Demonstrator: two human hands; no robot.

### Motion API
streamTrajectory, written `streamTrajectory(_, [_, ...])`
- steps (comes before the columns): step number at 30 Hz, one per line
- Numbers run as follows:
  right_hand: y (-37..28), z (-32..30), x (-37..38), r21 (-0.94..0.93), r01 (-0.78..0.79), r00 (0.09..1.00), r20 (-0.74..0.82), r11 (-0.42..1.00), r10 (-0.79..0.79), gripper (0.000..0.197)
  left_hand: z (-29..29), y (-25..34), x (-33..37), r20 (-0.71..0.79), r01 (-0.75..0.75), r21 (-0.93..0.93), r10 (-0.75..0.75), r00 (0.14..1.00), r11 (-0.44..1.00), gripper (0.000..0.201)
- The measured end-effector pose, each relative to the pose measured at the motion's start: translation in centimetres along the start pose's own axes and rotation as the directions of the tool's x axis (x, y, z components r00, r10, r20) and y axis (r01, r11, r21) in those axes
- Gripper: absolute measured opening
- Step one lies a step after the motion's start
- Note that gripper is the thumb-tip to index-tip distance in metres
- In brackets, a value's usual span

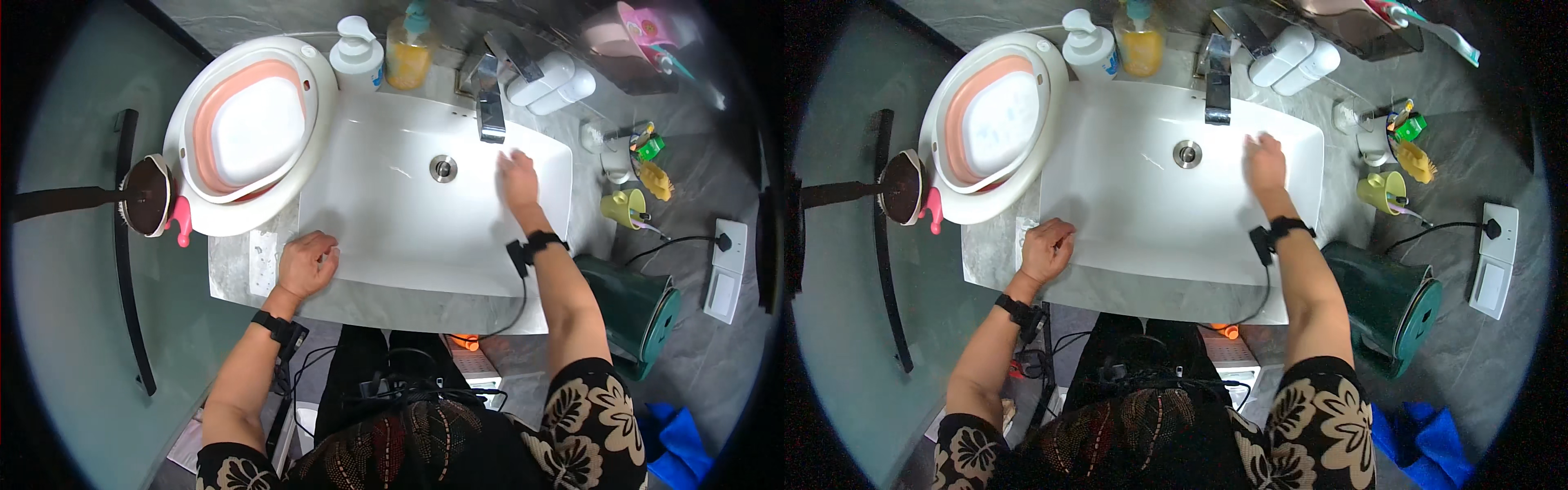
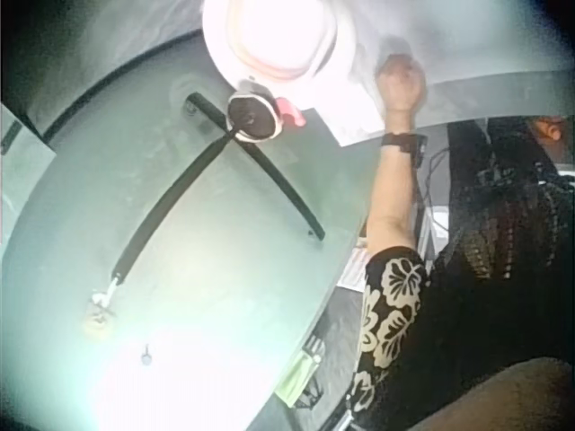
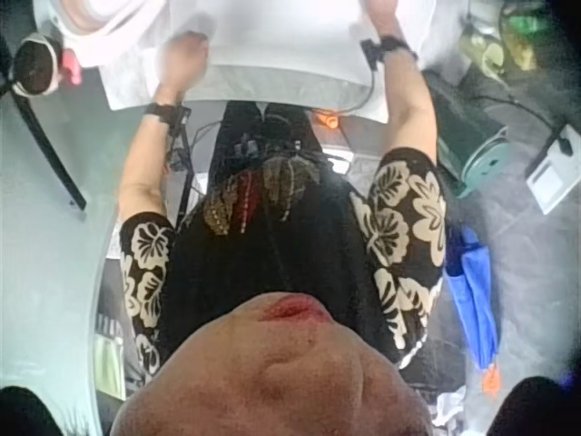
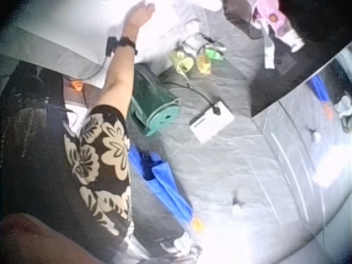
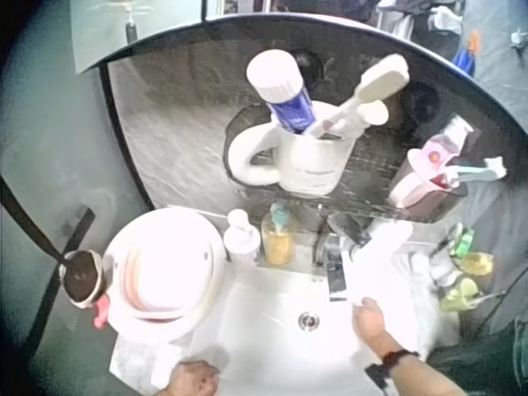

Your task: The person scrubs a white bathroom sink with a small white scrubber, repeatedly rinsing the scrubber under running water and wiping the basin and faucet area. The person also wipes the countertop around the sink.

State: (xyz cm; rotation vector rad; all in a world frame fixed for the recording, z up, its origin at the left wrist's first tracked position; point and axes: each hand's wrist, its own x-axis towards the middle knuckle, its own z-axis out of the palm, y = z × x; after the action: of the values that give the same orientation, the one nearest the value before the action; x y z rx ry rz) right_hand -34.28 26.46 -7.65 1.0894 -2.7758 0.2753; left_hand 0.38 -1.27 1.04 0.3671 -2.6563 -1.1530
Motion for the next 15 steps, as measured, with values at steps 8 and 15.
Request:
streamTrajectory(8, [-9.7, 6.8, 3.2, 0.398, -0.174, 0.978, -0.035, 0.901, 0.204, 0.012, 0.2, 0.6, 0.8, 0.043, 0.018, 0.05, -0.021, 0.999, 0.999, 0.008])
streamTrajectory(15, [-1.9, 2.4, -0.7, 0.281, -0.304, 0.951, 0.034, 0.91, 0.307, 0.012, 0.5, 0.6, 0.9, 0.021, -0.006, 0.039, 0.005, 1.0, 0.999, 0.008])
